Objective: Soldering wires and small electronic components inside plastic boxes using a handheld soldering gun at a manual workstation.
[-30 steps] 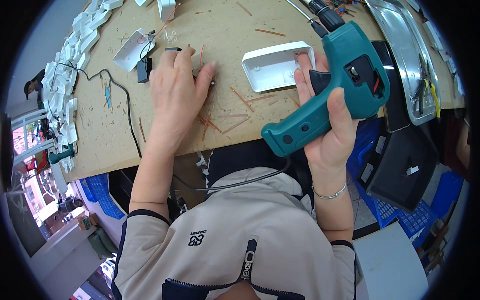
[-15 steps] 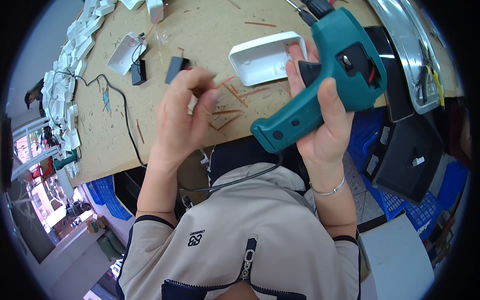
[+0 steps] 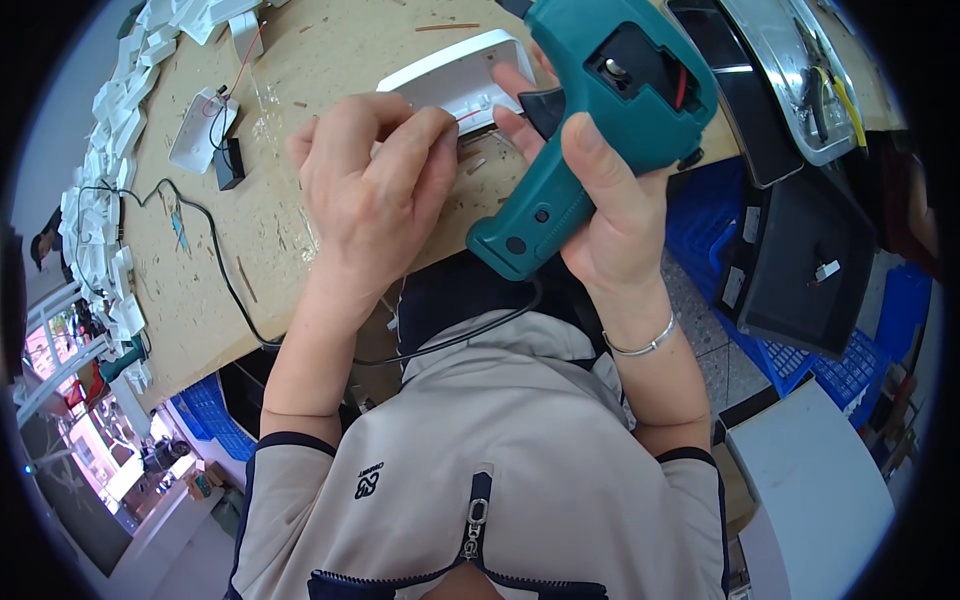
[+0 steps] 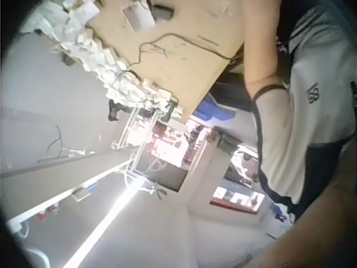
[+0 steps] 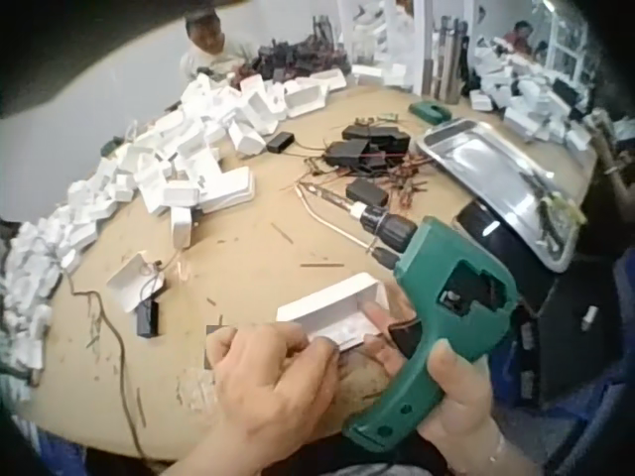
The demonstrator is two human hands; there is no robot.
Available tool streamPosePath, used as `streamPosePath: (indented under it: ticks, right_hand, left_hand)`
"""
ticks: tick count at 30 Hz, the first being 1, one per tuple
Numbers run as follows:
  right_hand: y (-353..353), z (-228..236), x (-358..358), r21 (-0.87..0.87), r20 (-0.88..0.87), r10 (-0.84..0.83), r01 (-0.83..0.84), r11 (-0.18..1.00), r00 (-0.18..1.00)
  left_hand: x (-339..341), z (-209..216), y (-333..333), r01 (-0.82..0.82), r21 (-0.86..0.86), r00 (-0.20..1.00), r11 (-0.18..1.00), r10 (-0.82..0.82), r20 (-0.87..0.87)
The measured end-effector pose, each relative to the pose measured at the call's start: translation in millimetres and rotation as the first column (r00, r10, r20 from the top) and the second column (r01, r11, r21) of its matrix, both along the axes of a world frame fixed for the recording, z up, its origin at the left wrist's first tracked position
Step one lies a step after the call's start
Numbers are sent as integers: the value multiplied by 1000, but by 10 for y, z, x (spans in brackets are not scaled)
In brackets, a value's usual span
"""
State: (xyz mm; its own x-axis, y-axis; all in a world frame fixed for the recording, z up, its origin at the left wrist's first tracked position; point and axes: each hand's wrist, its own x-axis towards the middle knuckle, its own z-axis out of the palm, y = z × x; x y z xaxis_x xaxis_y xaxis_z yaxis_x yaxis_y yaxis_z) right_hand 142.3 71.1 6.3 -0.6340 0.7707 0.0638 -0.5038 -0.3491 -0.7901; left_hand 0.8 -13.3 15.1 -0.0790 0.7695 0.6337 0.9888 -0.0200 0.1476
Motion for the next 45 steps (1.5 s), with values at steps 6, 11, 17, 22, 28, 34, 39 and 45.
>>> streamPosePath:
  ticks: [6,11,17,22,28,34,39,45]
  right_hand:
    - [-66,9,349,101,14,-97,95,990,995]
    - [-335,86,735,369,310,-266,142,919,913]
    - [-675,101,988,314,499,-278,128,941,821]
    - [-718,78,1023,330,567,-228,35,943,791]
    - [-696,88,988,255,568,-148,-2,967,810]
    - [-642,75,964,287,569,-157,-16,958,807]
    - [-615,79,942,235,594,-119,-30,972,796]
    - [-583,98,942,176,632,-86,-35,984,770]
  left_hand:
    - [-21,28,82,-78,39,997,996,79,-16]
    - [-25,-41,203,-4,54,1000,999,3,16]
    - [-11,-59,290,-6,47,1000,999,6,-1]
    - [46,-12,325,-47,22,997,999,48,-61]
    - [107,163,313,-72,-78,996,994,68,-60]
    - [-135,-451,799,278,728,939,626,-337,-69]
    - [-140,-455,808,267,730,950,630,-299,-89]
    - [-124,-443,802,244,710,959,661,-275,-74]
